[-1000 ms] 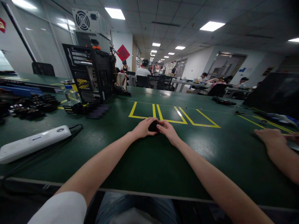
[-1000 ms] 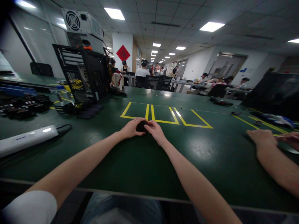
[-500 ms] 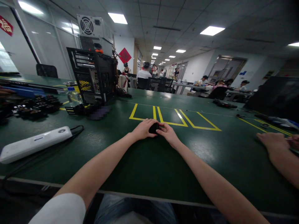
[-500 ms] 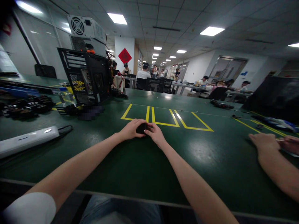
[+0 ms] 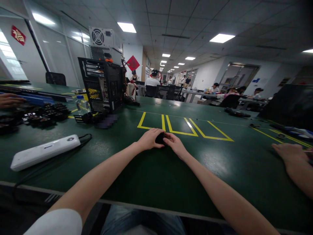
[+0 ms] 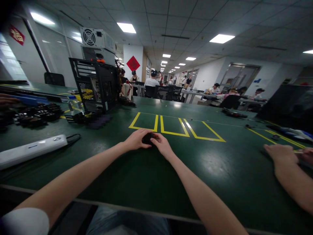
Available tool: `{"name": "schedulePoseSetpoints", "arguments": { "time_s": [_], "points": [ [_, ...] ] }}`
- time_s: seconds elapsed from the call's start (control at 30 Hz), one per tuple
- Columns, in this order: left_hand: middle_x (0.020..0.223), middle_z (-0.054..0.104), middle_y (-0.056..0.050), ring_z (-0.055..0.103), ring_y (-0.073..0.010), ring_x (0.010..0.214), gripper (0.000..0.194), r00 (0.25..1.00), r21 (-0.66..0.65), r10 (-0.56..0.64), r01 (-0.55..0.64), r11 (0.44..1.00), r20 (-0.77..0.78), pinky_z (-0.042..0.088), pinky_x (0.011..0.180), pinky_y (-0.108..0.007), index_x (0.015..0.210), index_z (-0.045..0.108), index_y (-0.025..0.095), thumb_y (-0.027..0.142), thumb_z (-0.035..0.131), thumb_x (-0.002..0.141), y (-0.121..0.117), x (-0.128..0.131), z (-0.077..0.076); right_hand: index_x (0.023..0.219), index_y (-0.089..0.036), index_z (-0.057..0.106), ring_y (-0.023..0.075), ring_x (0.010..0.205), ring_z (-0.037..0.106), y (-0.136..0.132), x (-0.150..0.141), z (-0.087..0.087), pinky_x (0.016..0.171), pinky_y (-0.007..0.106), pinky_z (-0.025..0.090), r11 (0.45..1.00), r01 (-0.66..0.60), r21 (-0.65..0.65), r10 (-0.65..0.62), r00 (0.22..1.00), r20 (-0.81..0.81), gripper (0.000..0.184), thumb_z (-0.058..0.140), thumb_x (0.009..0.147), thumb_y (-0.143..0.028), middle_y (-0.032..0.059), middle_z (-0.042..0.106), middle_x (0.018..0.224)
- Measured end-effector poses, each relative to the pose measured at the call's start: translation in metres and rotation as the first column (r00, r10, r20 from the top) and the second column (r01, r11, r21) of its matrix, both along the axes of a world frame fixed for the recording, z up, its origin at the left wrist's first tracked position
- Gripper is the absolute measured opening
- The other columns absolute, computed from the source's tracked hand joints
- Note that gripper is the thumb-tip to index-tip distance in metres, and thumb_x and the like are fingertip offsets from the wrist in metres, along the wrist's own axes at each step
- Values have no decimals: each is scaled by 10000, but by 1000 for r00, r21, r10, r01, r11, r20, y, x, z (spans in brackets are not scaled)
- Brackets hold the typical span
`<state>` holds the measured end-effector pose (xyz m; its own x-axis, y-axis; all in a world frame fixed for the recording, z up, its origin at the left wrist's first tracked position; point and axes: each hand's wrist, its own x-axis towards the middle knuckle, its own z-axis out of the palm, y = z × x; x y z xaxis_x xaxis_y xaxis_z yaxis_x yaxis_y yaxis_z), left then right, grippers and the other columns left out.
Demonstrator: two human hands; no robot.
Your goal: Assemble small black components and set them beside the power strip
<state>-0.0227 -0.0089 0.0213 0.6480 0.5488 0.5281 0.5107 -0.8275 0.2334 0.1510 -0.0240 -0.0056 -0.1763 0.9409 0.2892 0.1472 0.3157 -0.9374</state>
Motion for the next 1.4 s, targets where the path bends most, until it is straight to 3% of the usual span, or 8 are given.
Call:
{"name": "schedulePoseSetpoints", "arguments": {
  "time_s": [0.17,0.33,0.57,0.8,0.97,1.13,1.4],
  "points": [
    [1097,509,-73,471,-218,1003,576,997,-3,33,-32,999,70,372,868,-369,1133,402,185,389,620,641,3,2,-7,972,-198,507,160,970,532,-3,-1,0,893,329,398,997,-71,39,72,997,-38,321,599,670,-255,29,549,1016],
    [1103,507,-71,469,-225,1006,607,997,-3,0,0,1000,76,368,873,-372,1136,403,188,393,641,617,7,3,-8,901,-199,518,147,881,556,-1,-2,-2,843,338,429,998,-16,56,19,998,-56,223,565,701,-284,19,554,938],
    [1110,513,-61,465,-235,1002,585,999,7,2,-2,1000,44,359,871,-391,1136,408,201,382,635,628,3,0,-7,1003,-200,510,178,924,546,-1,-1,-1,864,380,413,999,-9,-33,8,1000,-24,325,572,696,-287,53,550,1027],
    [1104,512,-65,459,-226,1010,569,997,8,-37,36,999,62,362,862,-375,1133,403,198,374,626,640,3,-1,-7,954,-214,503,165,963,530,-6,-1,-3,893,358,398,995,-73,66,76,996,-42,316,614,660,-242,22,547,999],
    [1108,512,-68,457,-230,996,590,998,19,-29,28,999,49,363,856,-382,1143,398,196,375,633,632,4,-1,-7,902,-204,518,162,926,535,-5,-1,-2,854,359,424,999,-5,40,7,998,-55,238,577,695,-307,24,553,952],
    [1064,539,-60,436,-251,1002,596,999,30,8,-10,1000,52,385,825,-396,1139,412,205,373,644,616,3,-2,-7,1025,-217,494,178,925,545,-4,-1,-1,844,380,429,1000,14,11,-14,1000,1,340,562,707,-316,44,541,1028],
    [1161,485,-65,473,-215,1043,602,993,-76,-45,53,996,112,381,886,-361,1183,363,216,327,624,653,-1,-2,-11,954,-208,495,156,939,536,-5,-1,-4,865,339,421,997,-45,70,45,999,-8,313,607,667,-262,22,544,974]
  ]
}}
